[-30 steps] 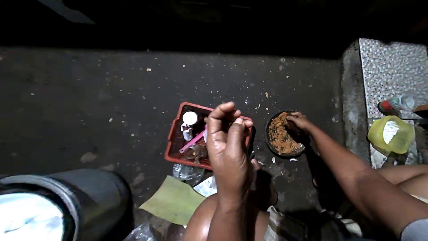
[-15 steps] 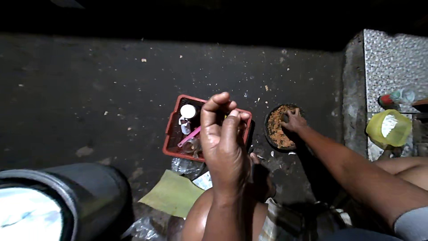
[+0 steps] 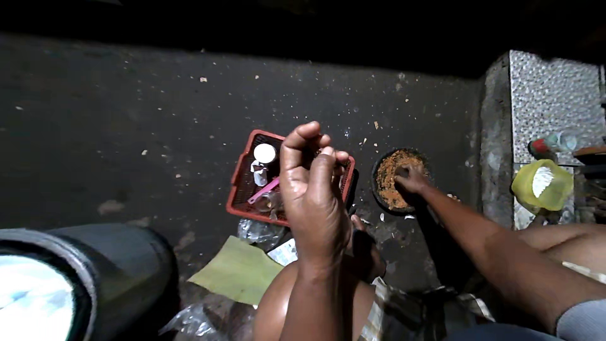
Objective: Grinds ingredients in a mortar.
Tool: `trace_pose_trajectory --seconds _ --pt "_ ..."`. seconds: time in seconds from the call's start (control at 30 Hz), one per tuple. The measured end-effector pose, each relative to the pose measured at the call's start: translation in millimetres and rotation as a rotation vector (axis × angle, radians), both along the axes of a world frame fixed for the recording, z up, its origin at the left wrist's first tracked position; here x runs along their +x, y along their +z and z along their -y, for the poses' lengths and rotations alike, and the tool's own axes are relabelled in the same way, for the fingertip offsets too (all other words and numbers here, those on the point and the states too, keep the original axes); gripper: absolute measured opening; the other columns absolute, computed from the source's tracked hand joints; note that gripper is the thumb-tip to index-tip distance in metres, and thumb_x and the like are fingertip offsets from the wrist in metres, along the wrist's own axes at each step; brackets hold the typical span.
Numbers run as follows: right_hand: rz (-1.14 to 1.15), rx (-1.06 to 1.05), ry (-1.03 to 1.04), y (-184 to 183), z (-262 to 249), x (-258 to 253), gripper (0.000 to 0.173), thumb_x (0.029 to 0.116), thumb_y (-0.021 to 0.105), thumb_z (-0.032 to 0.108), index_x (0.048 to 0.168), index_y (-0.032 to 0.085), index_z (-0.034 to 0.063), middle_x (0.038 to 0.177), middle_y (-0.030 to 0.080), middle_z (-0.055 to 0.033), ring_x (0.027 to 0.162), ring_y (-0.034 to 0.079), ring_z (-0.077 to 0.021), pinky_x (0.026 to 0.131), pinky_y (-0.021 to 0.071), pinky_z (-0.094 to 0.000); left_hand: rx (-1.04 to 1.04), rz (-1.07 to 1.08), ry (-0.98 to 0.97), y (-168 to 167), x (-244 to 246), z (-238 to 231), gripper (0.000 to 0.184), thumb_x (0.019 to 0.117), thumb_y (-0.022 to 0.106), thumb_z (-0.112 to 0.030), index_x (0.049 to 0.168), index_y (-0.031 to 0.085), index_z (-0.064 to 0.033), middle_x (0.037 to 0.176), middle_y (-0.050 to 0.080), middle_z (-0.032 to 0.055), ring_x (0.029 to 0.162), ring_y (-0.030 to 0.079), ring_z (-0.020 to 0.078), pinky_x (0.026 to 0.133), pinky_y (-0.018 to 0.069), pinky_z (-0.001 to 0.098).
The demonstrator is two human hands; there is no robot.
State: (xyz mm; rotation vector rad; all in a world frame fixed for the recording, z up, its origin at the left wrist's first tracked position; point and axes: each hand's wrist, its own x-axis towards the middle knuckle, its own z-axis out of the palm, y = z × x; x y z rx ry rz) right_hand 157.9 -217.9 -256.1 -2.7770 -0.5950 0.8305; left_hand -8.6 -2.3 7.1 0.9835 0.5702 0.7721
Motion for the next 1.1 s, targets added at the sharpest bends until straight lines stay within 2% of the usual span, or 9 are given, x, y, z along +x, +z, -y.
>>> trace_pose_trajectory --seconds 0.07,0.2,0.27,0.37,0.47,0.63,0.83,0.93,1.1 --pt "-0.253 -0.173 0.036 0.9 3.8 -13.0 0.073 0.0952 0.064 0.053 0.155 0.044 0.0162 0.162 0.030 -0.0275 0.129 0.057 -0.0463 0.101 0.0517 -0.0604 0.001 0.010 -0.002 -0.6 -0.2 -0.6 0.028 0.1029 0.042 -0.002 0.126 0.054 -0.0123 0.109 0.059 -0.0012 0.089 0.063 0.0074 0.077 0.0567 0.0218" --pt "-0.124 -0.171 0.089 10.6 2.0 -20.0 0.062 0.0988 0.061 0.049 0.150 0.051 0.0144 0.156 0.039 -0.0287 0.113 0.065 -0.0456 0.092 0.0554 -0.0591 0.020 -0.020 -0.022 -5.3 3.1 0.2 0.029 0.1024 0.041 -0.002 0.126 0.054 -0.0130 0.109 0.058 -0.0022 0.088 0.063 0.0067 0.076 0.0569 0.0210" --pt "-0.351 -0.236 -0.016 80.8 -43.0 4.5 0.059 0.1049 0.059 0.036 0.155 0.043 0.0091 0.161 0.030 -0.0311 0.134 0.052 -0.0495 0.108 0.0448 -0.0617 0.021 -0.037 -0.053 -4.5 7.1 2.0 0.029 0.1028 0.042 -0.003 0.127 0.054 -0.0136 0.110 0.058 -0.0028 0.090 0.063 0.0065 0.078 0.0562 0.0212" --pt "-0.474 -0.146 -0.168 146.4 -82.9 37.3 0.049 0.1049 0.062 0.021 0.148 0.050 0.0000 0.152 0.044 -0.0327 0.140 0.045 -0.0465 0.115 0.0368 -0.0587 0.014 -0.027 -0.045 -4.6 9.4 3.6 0.029 0.1024 0.043 -0.002 0.126 0.056 -0.0127 0.109 0.059 -0.0026 0.092 0.062 0.0069 0.080 0.0554 0.0218" --pt "-0.447 -0.180 -0.208 115.8 -68.2 31.4 0.058 0.1045 0.062 0.026 0.156 0.042 0.0083 0.163 0.027 -0.0296 0.146 0.038 -0.0469 0.116 0.0352 -0.0611 0.026 -0.036 -0.057 -5.3 4.4 4.7 0.029 0.1024 0.043 -0.002 0.126 0.054 -0.0131 0.111 0.059 -0.0033 0.093 0.063 0.0065 0.080 0.0563 0.0222" --pt "-0.207 -0.187 0.103 -0.2 8.0 -21.8 0.068 0.0940 0.064 0.052 0.152 0.049 0.0198 0.163 0.029 -0.0269 0.122 0.061 -0.0459 0.094 0.0552 -0.0588 0.019 -0.025 -0.032 -7.4 12.3 -2.2 0.028 0.1027 0.042 -0.002 0.126 0.055 -0.0121 0.108 0.059 -0.0017 0.090 0.063 0.0069 0.080 0.0568 0.0221" --pt "-0.090 -0.177 -0.021 0.6 -10.0 29.0 0.065 0.0934 0.071 0.045 0.149 0.050 0.0206 0.161 0.032 -0.0259 0.115 0.064 -0.0456 0.088 0.0564 -0.0612 0.014 -0.051 -0.050 -6.7 17.4 5.1 0.029 0.1020 0.043 -0.001 0.126 0.055 -0.0123 0.110 0.059 -0.0016 0.090 0.063 0.0067 0.080 0.0561 0.0213" --pt "-0.205 -0.150 -0.107 15.4 -16.8 27.1 0.069 0.0943 0.071 0.047 0.152 0.046 0.0187 0.162 0.028 -0.0287 0.127 0.057 -0.0478 0.097 0.0520 -0.0632 0.026 -0.034 -0.036 -5.3 13.8 6.6 0.028 0.1024 0.042 -0.001 0.124 0.055 -0.0126 0.108 0.060 -0.0022 0.090 0.063 0.0065 0.080 0.0565 0.0216" --pt "-0.196 -0.195 0.136 -3.2 10.4 -23.0 0.069 0.0939 0.063 0.052 0.153 0.047 0.0214 0.164 0.029 -0.0221 0.116 0.064 -0.0416 0.091 0.0567 -0.0556 0.025 -0.054 0.006 -6.0 16.0 6.5 0.029 0.1014 0.043 0.001 0.122 0.057 -0.0133 0.106 0.060 -0.0037 0.090 0.063 0.0054 0.081 0.0567 0.0211"
